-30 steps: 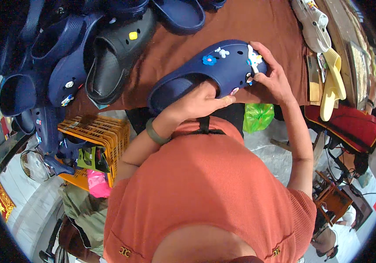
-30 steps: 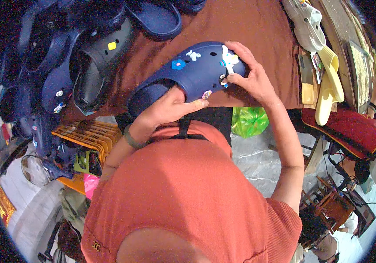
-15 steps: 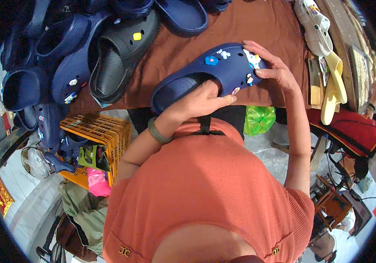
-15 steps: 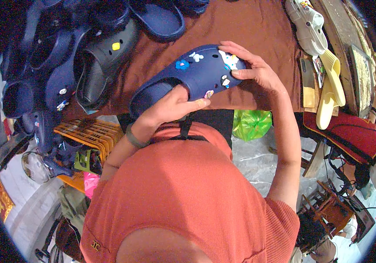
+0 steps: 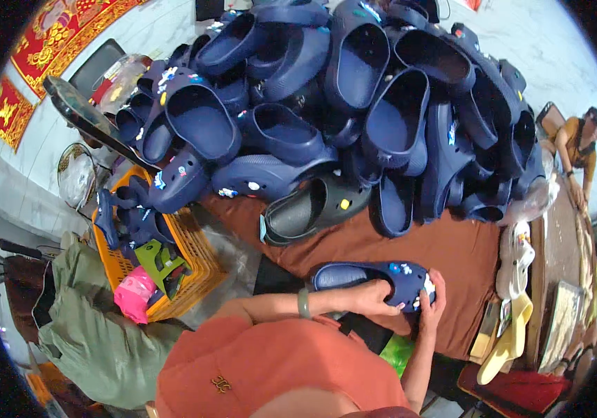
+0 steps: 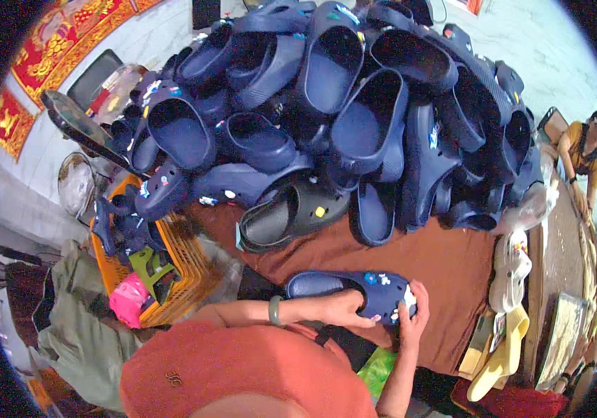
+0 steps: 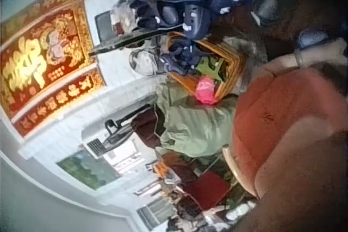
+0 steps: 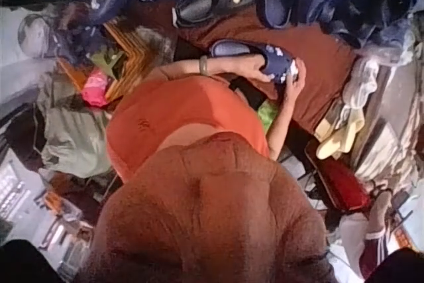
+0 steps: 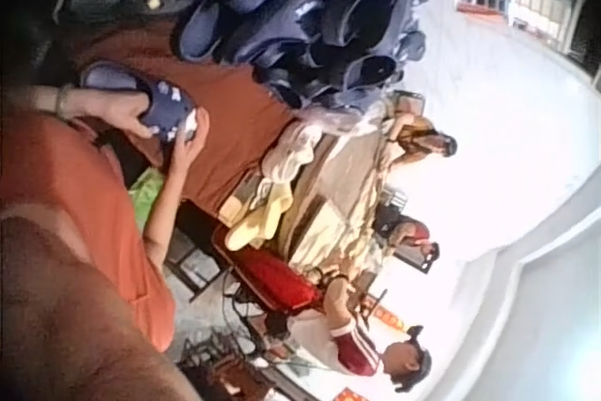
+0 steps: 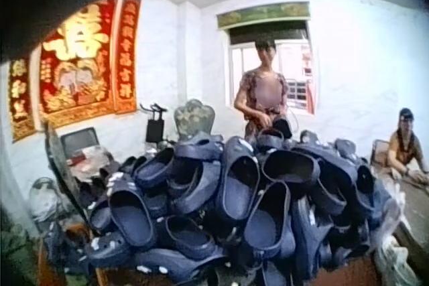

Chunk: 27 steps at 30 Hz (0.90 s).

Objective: Attaching decorative charms or labels to clog-style shoes.

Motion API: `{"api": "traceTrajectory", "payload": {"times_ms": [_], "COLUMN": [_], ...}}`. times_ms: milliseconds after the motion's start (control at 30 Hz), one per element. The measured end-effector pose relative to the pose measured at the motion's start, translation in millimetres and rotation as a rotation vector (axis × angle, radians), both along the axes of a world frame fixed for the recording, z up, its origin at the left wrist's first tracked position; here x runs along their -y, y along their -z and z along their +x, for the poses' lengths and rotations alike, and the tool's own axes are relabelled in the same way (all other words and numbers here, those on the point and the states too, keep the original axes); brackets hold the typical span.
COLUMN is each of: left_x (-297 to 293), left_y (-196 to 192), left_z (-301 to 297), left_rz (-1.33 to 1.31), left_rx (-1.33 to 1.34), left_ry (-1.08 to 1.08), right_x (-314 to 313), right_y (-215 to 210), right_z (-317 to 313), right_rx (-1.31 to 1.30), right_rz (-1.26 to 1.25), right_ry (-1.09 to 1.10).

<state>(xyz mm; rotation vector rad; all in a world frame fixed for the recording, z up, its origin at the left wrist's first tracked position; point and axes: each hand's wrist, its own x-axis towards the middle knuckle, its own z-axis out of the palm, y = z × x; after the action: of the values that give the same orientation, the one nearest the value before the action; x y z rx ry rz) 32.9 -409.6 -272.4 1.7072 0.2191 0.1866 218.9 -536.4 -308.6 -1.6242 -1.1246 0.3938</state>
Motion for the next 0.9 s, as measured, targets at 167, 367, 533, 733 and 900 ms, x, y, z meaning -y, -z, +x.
{"api": "traceTrajectory", "payload": {"times_ms": [167, 367, 533, 733, 900], "left_x": [0.7, 5.9, -23.5, -41.0, -50.2], "left_y": [-9.4, 17.8, 7.5, 10.8, 2.8], "left_z": [3.3, -9.2, -50.3, -112.1, -109.0], "left_rz": [0.128, 0.562, 0.641, 0.776, 0.5], "left_rx": [-0.084, -0.029, 0.292, -0.368, -0.413], "left_ry": [-0.07, -0.181, -0.532, -0.558, -0.252], "right_x": [-1.7, -3.1, 1.6, -1.3, 0.6], "right_y": [1.7, 14.2, 32.8, 19.3, 18.0], "right_z": [-3.4, 5.7, 15.3, 7.2, 12.1], "right_rx": [-0.03, -0.017, -0.207, -0.268, -0.274], "right_rz": [-0.016, -0.052, 0.0, 0.052, 0.078], "right_ry": [0.148, 0.134, 0.137, 0.334, 0.446]}}
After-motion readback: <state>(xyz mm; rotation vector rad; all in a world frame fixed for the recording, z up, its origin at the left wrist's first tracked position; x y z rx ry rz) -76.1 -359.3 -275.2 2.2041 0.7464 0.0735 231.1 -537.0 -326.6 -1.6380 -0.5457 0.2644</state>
